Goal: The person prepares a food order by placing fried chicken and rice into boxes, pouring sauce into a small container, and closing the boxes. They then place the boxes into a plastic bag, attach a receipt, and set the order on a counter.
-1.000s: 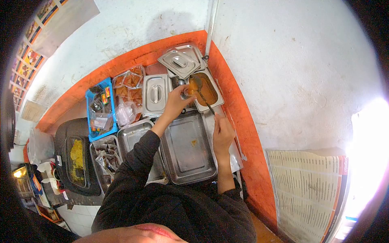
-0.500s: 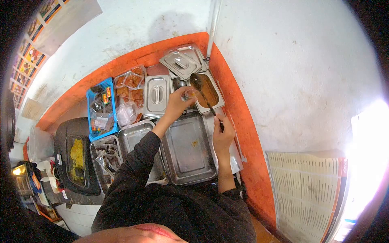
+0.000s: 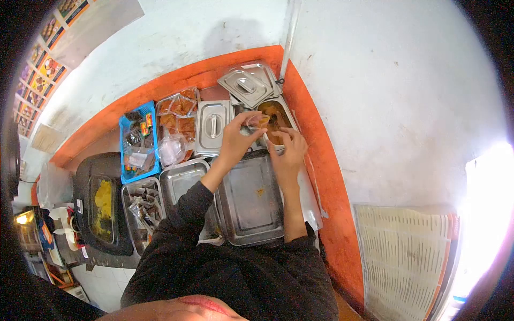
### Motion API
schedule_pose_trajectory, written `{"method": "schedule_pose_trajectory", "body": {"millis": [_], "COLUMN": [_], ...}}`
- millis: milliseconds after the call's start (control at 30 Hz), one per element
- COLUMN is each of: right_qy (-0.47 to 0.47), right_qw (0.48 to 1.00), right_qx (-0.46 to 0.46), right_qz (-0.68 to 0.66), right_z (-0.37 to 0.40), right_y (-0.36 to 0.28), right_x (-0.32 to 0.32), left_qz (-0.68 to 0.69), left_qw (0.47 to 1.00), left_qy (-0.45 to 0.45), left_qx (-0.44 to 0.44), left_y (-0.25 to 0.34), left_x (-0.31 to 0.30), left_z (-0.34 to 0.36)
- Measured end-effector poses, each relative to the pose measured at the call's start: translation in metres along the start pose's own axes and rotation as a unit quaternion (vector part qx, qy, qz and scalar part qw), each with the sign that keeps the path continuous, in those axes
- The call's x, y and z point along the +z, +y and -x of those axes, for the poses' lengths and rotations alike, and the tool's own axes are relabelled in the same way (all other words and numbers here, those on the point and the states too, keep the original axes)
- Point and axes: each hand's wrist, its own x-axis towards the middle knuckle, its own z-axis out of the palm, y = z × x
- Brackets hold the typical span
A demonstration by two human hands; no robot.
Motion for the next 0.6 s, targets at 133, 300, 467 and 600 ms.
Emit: {"method": "schedule_pose_trajectory", "body": {"millis": [133,300,467,600], "right_qy": [0.067,-0.012,-0.208,-0.255], "right_qw": [0.989,0.944,0.9,0.9], "right_qx": [0.048,0.065,0.003,0.035], "right_qz": [-0.123,-0.324,-0.383,-0.351], "right_z": [-0.003,-0.011,-0.054,-0.118], "right_y": [-0.024,-0.03,-0.046,-0.033], "right_x": [0.015,0.011,0.003,0.042], "left_qz": [0.054,0.099,0.185,0.07], "left_qw": [0.998,0.994,0.974,0.979], "left_qy": [0.014,0.033,0.123,0.183], "left_qx": [-0.005,-0.044,-0.049,-0.055], "left_y": [0.045,0.042,0.054,0.07], "left_x": [-0.003,-0.021,-0.056,-0.094], "left_z": [0.012,0.023,0.031,0.045]}}
